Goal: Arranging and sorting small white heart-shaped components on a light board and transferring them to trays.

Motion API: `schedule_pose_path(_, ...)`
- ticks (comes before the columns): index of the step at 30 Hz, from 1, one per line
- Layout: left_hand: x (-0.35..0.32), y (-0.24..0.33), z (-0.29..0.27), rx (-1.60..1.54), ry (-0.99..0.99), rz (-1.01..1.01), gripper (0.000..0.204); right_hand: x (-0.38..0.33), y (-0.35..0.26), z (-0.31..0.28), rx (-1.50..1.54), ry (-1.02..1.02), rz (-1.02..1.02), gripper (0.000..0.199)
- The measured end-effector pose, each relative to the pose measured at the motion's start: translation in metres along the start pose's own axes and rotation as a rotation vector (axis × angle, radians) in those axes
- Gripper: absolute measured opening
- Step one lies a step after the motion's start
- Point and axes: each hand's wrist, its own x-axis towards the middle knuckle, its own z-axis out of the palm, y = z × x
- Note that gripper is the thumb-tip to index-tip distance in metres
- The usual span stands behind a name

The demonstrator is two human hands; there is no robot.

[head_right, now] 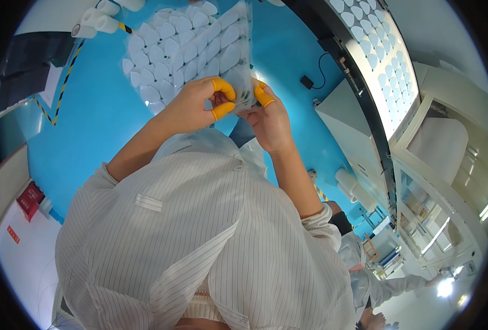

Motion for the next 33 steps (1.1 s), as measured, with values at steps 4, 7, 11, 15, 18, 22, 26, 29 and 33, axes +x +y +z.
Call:
schedule_pose_path(4,0.000,-0.002,-0.005,-0.077,-0.015,-0.048,0.015,0.002,0.001,0.001,-0.053,-0.024,-0.014,0.039)
schedule_pose_path(7,-0.002,-0.006,-0.005,-0.156,-0.004,-0.082,0.012,0.001,0.000,0.004,-0.100,-0.030,-0.034,0.038)
schedule_pose_path(11,-0.003,-0.012,-0.004,-0.235,-0.027,-0.109,0.009,-0.001,-0.001,0.007,-0.089,0.031,-0.030,0.038)
schedule_pose_path(15,-0.003,-0.016,-0.002,-0.296,-0.076,-0.140,0.014,0.001,-0.002,0.005,-0.112,0.023,-0.019,0.036)
schedule_pose_path(18,-0.006,-0.024,0.001,-0.311,-0.047,-0.117,0.016,0.001,-0.001,0.013,-0.212,0.093,-0.039,0.034)
schedule_pose_path(22,-0.015,-0.055,-0.036,-0.429,0.219,-0.183,0.016,0.001,-0.001,0.007,-0.260,0.100,-0.077,0.033)
schedule_pose_path(26,-0.061,-0.097,-0.170,-0.528,0.809,-0.068,0.027,0.000,0.000,-0.011,-0.108,0.040,-0.074,0.036)
schedule_pose_path(29,-0.101,-0.090,-0.260,-0.364,1.049,0.250,0.028,0.002,0.003,-0.023,-0.098,0.067,-0.109,0.038)
schedule_pose_path(33,-0.146,-0.057,-0.363,0.415,1.212,0.050,0.027,0.007,0.009,-0.044,-0.088,0.206,-0.125,0.038)
